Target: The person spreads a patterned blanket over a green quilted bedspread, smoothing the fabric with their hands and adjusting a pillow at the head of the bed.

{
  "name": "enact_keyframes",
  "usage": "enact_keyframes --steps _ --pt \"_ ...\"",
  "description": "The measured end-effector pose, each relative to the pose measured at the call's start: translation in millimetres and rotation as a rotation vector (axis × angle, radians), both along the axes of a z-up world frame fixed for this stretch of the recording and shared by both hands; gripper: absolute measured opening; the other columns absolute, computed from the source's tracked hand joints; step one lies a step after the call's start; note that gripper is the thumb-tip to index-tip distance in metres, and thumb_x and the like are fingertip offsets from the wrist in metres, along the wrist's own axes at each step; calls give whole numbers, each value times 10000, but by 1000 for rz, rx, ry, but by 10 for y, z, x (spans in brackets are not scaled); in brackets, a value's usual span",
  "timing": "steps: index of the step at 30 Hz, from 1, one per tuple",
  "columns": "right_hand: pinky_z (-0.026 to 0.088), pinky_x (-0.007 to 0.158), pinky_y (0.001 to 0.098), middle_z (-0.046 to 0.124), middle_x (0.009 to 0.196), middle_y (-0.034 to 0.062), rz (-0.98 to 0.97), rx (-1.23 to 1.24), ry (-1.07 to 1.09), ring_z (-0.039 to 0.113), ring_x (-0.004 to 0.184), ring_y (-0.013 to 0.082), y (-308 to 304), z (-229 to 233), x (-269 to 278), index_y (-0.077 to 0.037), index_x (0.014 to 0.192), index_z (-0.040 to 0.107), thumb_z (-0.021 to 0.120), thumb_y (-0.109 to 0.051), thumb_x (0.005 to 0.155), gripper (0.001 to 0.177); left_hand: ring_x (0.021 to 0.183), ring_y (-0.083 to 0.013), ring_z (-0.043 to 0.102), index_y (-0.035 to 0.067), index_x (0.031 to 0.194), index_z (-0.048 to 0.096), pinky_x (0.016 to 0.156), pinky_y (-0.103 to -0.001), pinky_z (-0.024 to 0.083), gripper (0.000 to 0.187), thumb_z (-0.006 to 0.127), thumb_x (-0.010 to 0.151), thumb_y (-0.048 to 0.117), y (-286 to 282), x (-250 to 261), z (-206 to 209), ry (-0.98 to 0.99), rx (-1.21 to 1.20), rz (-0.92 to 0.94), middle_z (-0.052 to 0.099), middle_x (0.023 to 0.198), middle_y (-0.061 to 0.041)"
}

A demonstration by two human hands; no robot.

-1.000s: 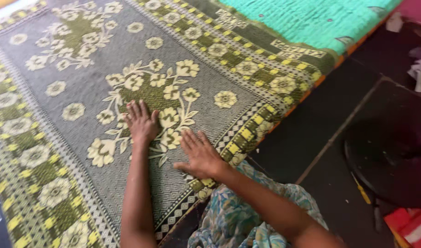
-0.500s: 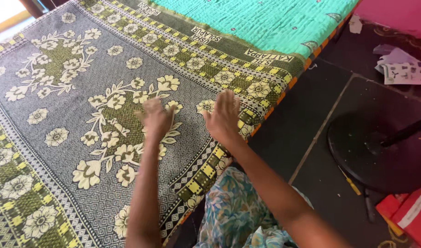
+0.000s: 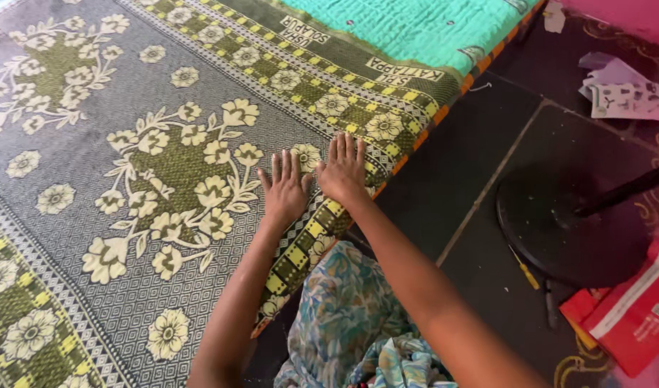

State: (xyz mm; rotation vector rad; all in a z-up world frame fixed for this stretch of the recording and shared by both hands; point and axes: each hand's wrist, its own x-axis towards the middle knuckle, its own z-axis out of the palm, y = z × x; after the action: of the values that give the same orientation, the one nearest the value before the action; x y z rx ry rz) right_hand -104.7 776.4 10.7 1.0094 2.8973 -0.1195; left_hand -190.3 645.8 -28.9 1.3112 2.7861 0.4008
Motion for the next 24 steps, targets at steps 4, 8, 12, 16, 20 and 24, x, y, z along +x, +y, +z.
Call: enact_keyframes --steps 4,8,12,16,20,24 --pt "-76 1250 514 35 1709 154 -51 27 75 -28 1575 325 107 -14 204 -19 1629 113 212 -484 1060 741 1597 -301 31 143 1648 162 1246 -602 -42 675 251 1066 473 186 122 -12 -69 20 -148 126 1725 -98" --pt "-72 1244 516 34 1710 164 -143 25 82 -37 1575 353 303 17 236 -11 1622 131 239 -490 1065 742 1587 -333 40 158 1644 169 1242 -589 -7 650 275 1060 421 446 200 1 -46 17 -272 129 1723 -105" --pt "-90 1248 527 48 1708 182 -217 23 142 -32 1580 366 682 26 221 19 1615 160 289 -535 1059 795 1594 -322 61 107 1646 158 1245 -591 29 687 296 1043 406 746 286 53 -66 25 -331 140 1726 -112" --pt "-106 1217 591 55 1713 220 -231 132 221 -30 1580 398 1133 -47 148 48 1594 207 336 -540 1047 814 1601 -342 50 36 1644 151 1258 -580 40 727 272 1064 456 1133 355 102 -46 5 -356 141 1717 -156" --pt "-108 1226 597 74 1707 220 -265 207 269 -25 1576 389 1598 -134 65 60 1603 207 363 -606 1017 901 1591 -327 30 12 1626 127 1264 -548 22 801 227 1046 556 1492 393 189 -52 2 -357 107 1711 -182" --pt "-72 1210 614 90 1676 248 -351 225 332 -18 1546 430 1987 -132 13 56 1591 193 394 -641 969 955 1584 -372 -11 -46 1608 77 1256 -544 1 973 285 995 680 1805 447 301 -60 -23 -374 72 1699 -230"
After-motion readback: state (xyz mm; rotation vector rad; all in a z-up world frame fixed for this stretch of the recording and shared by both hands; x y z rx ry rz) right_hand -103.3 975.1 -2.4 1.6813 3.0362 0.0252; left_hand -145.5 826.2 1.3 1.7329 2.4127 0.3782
